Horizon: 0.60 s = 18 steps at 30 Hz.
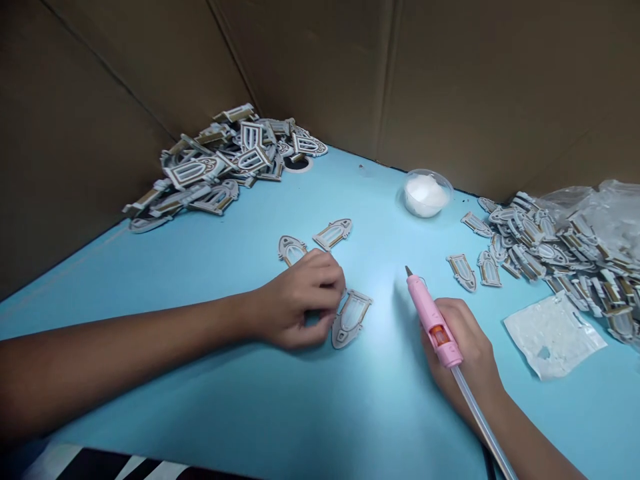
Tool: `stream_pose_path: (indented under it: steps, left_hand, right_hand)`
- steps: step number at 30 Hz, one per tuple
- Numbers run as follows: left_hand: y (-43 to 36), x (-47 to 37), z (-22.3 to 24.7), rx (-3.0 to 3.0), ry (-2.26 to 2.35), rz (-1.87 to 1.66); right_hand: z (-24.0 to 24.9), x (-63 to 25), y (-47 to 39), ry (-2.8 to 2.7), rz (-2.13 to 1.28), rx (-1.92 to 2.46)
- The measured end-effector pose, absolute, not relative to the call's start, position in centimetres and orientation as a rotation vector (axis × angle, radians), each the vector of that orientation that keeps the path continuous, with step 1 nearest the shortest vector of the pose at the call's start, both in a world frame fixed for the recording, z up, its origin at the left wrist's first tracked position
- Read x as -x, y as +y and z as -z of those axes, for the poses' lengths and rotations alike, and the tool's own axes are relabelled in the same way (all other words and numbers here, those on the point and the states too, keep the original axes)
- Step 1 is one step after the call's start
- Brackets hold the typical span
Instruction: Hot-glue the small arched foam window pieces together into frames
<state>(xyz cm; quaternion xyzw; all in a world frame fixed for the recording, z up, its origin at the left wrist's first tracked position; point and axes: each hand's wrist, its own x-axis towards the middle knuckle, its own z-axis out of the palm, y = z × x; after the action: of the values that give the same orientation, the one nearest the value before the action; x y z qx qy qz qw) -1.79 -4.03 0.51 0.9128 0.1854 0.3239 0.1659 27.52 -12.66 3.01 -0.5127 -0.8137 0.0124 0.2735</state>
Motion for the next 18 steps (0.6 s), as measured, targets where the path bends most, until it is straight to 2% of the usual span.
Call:
stream_pose_path:
  steps: [4,12,18]
  left_hand:
    - [-4.22,1.87,-0.28,-2.682,0.397,-0.732]
    - [-3.95,2.16,-0.71,-2.627,0.948,-0.637]
    - [-4.47,2.13,-0.69,-2.639,0.816,-0.626]
  right_hand:
    - [-3.06,-27.56,-12.78,-2.191,-0.009,1.376]
    - [-3.10,-27.67,-12.59,-2.183,0.030,1.382]
    - [-3.04,-27.98,-12.41,-2.171,0.022,1.422]
